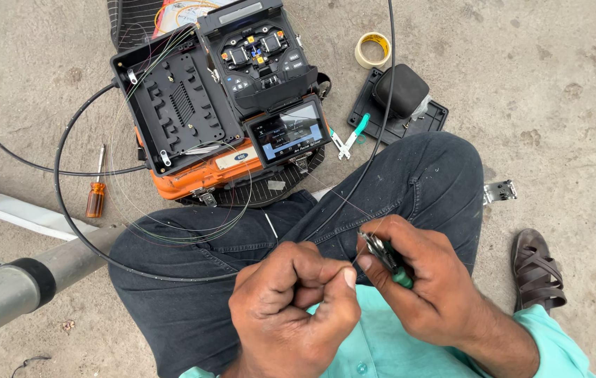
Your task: The person sits on the ground with a fiber optic fusion splicer kit and splices fiber optic cable. They strip the fiber coating with wire strippers, place the fiber in a cleaver and cleave it, then load the prepared fiber into the fusion splicer and operate the splicer.
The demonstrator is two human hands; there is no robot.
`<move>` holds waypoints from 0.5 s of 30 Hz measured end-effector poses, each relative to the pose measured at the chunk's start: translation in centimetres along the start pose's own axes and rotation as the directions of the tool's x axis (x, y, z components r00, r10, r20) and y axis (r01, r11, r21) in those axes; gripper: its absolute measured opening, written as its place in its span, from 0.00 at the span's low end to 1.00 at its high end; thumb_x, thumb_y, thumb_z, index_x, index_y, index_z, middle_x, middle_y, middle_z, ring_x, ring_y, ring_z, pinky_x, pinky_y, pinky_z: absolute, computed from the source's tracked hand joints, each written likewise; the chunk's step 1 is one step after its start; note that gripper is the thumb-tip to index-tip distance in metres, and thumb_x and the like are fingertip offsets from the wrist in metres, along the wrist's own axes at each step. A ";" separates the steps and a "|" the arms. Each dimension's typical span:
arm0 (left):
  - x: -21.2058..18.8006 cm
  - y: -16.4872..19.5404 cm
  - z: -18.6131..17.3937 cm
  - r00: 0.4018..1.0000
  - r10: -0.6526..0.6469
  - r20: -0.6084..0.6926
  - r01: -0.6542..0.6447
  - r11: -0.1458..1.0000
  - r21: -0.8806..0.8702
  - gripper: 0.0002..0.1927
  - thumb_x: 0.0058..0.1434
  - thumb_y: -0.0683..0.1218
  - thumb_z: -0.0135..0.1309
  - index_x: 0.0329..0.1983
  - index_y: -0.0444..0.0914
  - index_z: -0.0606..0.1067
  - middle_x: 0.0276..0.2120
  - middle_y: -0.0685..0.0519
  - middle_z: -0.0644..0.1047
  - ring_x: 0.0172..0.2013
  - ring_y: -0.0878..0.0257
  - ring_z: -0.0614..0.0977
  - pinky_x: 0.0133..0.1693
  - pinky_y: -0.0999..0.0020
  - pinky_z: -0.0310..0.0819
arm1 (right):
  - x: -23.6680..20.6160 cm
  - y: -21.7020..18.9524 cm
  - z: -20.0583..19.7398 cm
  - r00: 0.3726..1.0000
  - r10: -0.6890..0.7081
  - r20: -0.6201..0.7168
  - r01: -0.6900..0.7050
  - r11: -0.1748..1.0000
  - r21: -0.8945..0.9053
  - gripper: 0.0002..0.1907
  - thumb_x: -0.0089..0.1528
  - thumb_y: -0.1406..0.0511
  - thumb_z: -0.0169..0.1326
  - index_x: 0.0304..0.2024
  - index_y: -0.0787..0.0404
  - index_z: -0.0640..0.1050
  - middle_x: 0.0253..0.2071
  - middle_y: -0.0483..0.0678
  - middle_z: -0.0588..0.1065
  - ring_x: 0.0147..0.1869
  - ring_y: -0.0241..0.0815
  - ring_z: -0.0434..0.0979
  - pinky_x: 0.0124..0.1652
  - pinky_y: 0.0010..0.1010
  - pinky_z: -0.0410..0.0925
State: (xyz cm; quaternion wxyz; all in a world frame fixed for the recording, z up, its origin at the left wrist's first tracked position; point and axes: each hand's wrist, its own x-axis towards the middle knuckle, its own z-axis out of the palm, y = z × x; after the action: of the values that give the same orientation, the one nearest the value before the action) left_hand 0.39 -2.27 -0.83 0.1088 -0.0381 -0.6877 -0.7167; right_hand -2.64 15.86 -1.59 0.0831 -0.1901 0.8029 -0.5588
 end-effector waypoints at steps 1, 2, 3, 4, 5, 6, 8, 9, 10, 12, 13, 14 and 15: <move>-0.1 -0.1 0.0 1.000 -0.017 0.010 0.017 1.000 -0.024 0.09 0.55 0.31 0.62 0.28 0.34 0.74 0.18 0.62 0.65 0.21 0.78 0.62 0.24 0.78 0.55 | -0.1 0.1 0.1 1.000 -0.025 -0.007 0.025 1.000 -0.010 0.08 0.63 0.71 0.56 0.45 0.65 0.75 0.30 0.45 0.75 0.28 0.31 0.76 0.28 0.25 0.66; -0.2 -0.2 0.0 0.999 -0.033 0.019 0.034 0.998 -0.047 0.10 0.55 0.31 0.62 0.28 0.34 0.73 0.18 0.62 0.65 0.21 0.78 0.62 0.23 0.78 0.55 | -0.2 0.3 0.2 0.999 -0.033 -0.020 0.033 0.999 -0.014 0.09 0.63 0.72 0.56 0.45 0.65 0.74 0.31 0.45 0.75 0.29 0.31 0.77 0.28 0.25 0.67; -0.4 -0.3 0.0 0.999 -0.037 0.018 0.038 0.997 -0.073 0.10 0.55 0.31 0.61 0.27 0.34 0.73 0.18 0.62 0.65 0.20 0.78 0.62 0.23 0.78 0.55 | -0.3 0.4 0.2 0.999 -0.042 -0.033 0.042 0.999 -0.018 0.09 0.63 0.72 0.56 0.46 0.66 0.74 0.31 0.45 0.76 0.29 0.31 0.78 0.28 0.25 0.67; -0.5 -0.4 -0.1 0.999 -0.040 0.018 0.041 0.994 -0.098 0.10 0.55 0.30 0.61 0.27 0.34 0.73 0.17 0.62 0.65 0.20 0.78 0.63 0.23 0.78 0.55 | -0.4 0.6 0.2 0.998 -0.051 -0.047 0.050 0.998 -0.023 0.10 0.63 0.72 0.56 0.47 0.66 0.74 0.32 0.46 0.76 0.30 0.32 0.78 0.29 0.25 0.68; -0.6 -0.5 -0.1 0.999 -0.044 0.019 0.046 0.991 -0.124 0.10 0.55 0.30 0.61 0.27 0.34 0.72 0.17 0.62 0.66 0.20 0.78 0.63 0.23 0.78 0.55 | -0.5 0.8 0.1 0.997 -0.041 -0.059 0.039 0.999 -0.035 0.09 0.63 0.72 0.56 0.45 0.66 0.74 0.32 0.45 0.76 0.29 0.31 0.78 0.29 0.25 0.67; -0.7 -0.5 -0.1 0.999 -0.042 0.016 0.043 0.990 -0.134 0.10 0.54 0.30 0.61 0.27 0.34 0.73 0.17 0.61 0.66 0.19 0.78 0.62 0.23 0.78 0.54 | -0.6 1.0 0.0 0.997 -0.031 -0.070 0.027 0.999 -0.046 0.08 0.63 0.72 0.56 0.44 0.66 0.74 0.32 0.45 0.75 0.29 0.31 0.77 0.29 0.25 0.67; -0.7 -0.6 -0.2 0.999 -0.037 0.010 0.038 0.987 -0.155 0.09 0.54 0.29 0.60 0.27 0.33 0.73 0.18 0.60 0.67 0.19 0.78 0.62 0.23 0.78 0.53 | -0.6 1.5 -0.4 0.992 0.051 -0.114 -0.057 0.997 -0.052 0.07 0.62 0.72 0.57 0.42 0.65 0.74 0.30 0.45 0.74 0.28 0.32 0.73 0.29 0.26 0.66; -0.8 -0.6 -0.3 0.999 -0.033 -0.004 0.032 0.985 -0.171 0.09 0.54 0.30 0.61 0.27 0.33 0.73 0.18 0.60 0.68 0.20 0.78 0.62 0.23 0.78 0.53 | -0.6 1.7 -0.6 0.982 0.123 -0.144 -0.131 0.990 -0.043 0.06 0.62 0.73 0.58 0.41 0.65 0.74 0.28 0.46 0.72 0.28 0.33 0.70 0.29 0.27 0.65; -0.8 -0.7 -0.3 0.999 -0.027 -0.017 0.024 0.982 -0.189 0.10 0.54 0.30 0.61 0.27 0.33 0.72 0.18 0.59 0.69 0.20 0.78 0.63 0.23 0.78 0.54 | -0.4 1.9 -0.7 0.965 0.194 -0.175 -0.203 0.979 -0.032 0.06 0.62 0.73 0.58 0.40 0.64 0.74 0.26 0.47 0.71 0.28 0.35 0.67 0.29 0.28 0.64; -0.7 -0.7 -0.4 0.999 -0.037 -0.010 0.034 0.981 -0.190 0.08 0.55 0.30 0.61 0.28 0.33 0.73 0.19 0.59 0.69 0.21 0.78 0.63 0.24 0.78 0.54 | -0.3 2.0 -0.7 0.962 0.142 -0.232 -0.022 0.890 0.455 0.09 0.65 0.75 0.58 0.45 0.64 0.72 0.35 0.49 0.72 0.33 0.35 0.70 0.33 0.28 0.65; -0.7 -0.7 -0.4 0.998 -0.059 0.010 0.059 0.983 -0.172 0.07 0.55 0.31 0.61 0.29 0.32 0.75 0.19 0.60 0.69 0.21 0.78 0.63 0.24 0.78 0.54 | -0.3 2.0 -0.6 0.955 0.131 -0.265 0.080 0.749 0.658 0.11 0.66 0.76 0.57 0.48 0.64 0.71 0.39 0.51 0.73 0.35 0.35 0.71 0.34 0.27 0.66; -0.7 -0.7 -0.4 0.996 -0.081 0.031 0.085 0.984 -0.155 0.06 0.56 0.31 0.61 0.30 0.32 0.76 0.19 0.60 0.68 0.22 0.78 0.63 0.25 0.78 0.53 | -0.4 1.8 -0.6 0.970 0.097 -0.225 0.095 0.696 0.711 0.15 0.63 0.77 0.59 0.48 0.62 0.70 0.42 0.54 0.73 0.37 0.36 0.72 0.36 0.29 0.67; -0.7 -0.8 -0.2 0.993 -0.111 0.036 0.116 0.974 -0.193 0.06 0.57 0.31 0.61 0.30 0.31 0.76 0.20 0.59 0.69 0.22 0.78 0.63 0.25 0.78 0.54 | -0.5 1.6 -0.6 0.981 0.059 -0.187 0.106 0.641 0.760 0.19 0.61 0.77 0.61 0.48 0.61 0.68 0.45 0.57 0.74 0.39 0.37 0.72 0.38 0.30 0.68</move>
State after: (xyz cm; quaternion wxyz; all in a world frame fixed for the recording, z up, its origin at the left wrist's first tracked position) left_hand 0.89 -2.38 -1.71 0.0548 -0.0183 -0.6165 -0.7852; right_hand -2.71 17.12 -2.88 0.0697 -0.0922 0.4919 -0.8629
